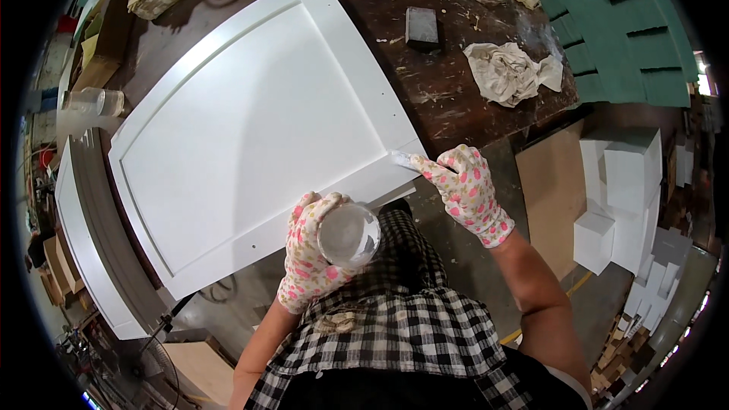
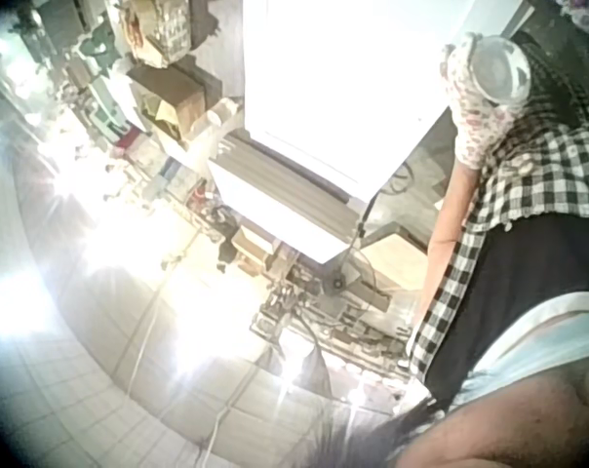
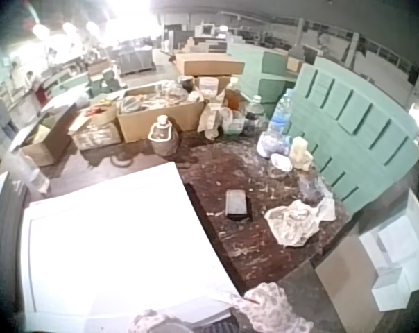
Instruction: The person wipes white cabinet doors with a cloth and applies a white substance from a cup to the corners using a small tool.
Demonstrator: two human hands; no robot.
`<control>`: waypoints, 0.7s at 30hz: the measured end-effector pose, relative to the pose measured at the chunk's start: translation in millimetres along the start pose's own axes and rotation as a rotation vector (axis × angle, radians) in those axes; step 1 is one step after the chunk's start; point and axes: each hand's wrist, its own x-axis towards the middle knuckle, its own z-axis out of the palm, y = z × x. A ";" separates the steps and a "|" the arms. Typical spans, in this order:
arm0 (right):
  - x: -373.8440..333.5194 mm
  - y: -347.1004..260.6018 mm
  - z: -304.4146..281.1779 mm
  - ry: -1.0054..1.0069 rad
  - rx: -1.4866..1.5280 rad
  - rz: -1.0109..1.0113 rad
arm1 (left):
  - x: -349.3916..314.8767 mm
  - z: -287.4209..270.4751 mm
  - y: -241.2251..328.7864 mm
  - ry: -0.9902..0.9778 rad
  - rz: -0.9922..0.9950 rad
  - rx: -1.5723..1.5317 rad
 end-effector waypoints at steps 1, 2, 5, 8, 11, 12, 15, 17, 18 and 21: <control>-0.1 0.5 1.3 0.038 0.034 -0.007 | -0.9 0.9 -1.0 -0.001 0.002 -0.001; -0.1 0.1 2.2 0.075 0.069 -0.015 | -2.1 1.4 -2.1 0.000 -0.002 0.007; 1.1 -4.4 2.5 0.003 -0.003 -0.001 | -1.4 0.9 -0.4 -0.002 -0.013 0.013; -6.2 2.4 6.5 0.004 -0.055 -0.030 | 1.1 0.9 -0.8 -0.009 -0.008 0.000; -1.7 -3.7 3.0 0.024 -0.005 0.031 | -2.1 0.8 -2.9 -0.016 -0.011 -0.005; 1.0 -5.6 5.2 0.023 -0.014 0.014 | -2.7 0.7 -3.0 -0.019 -0.019 0.002; -0.5 -4.6 5.0 0.008 -0.046 -0.002 | -2.4 1.6 -4.1 0.011 0.010 -0.011; -1.2 -4.9 3.3 0.011 -0.077 -0.002 | -1.4 0.9 -3.0 0.006 0.006 -0.003; -3.5 -3.6 4.1 0.012 -0.079 -0.001 | -0.5 1.0 -2.5 -0.001 0.006 -0.001; -4.7 -6.2 5.9 0.061 -0.044 0.000 | -3.5 1.4 -4.8 -0.010 0.009 0.000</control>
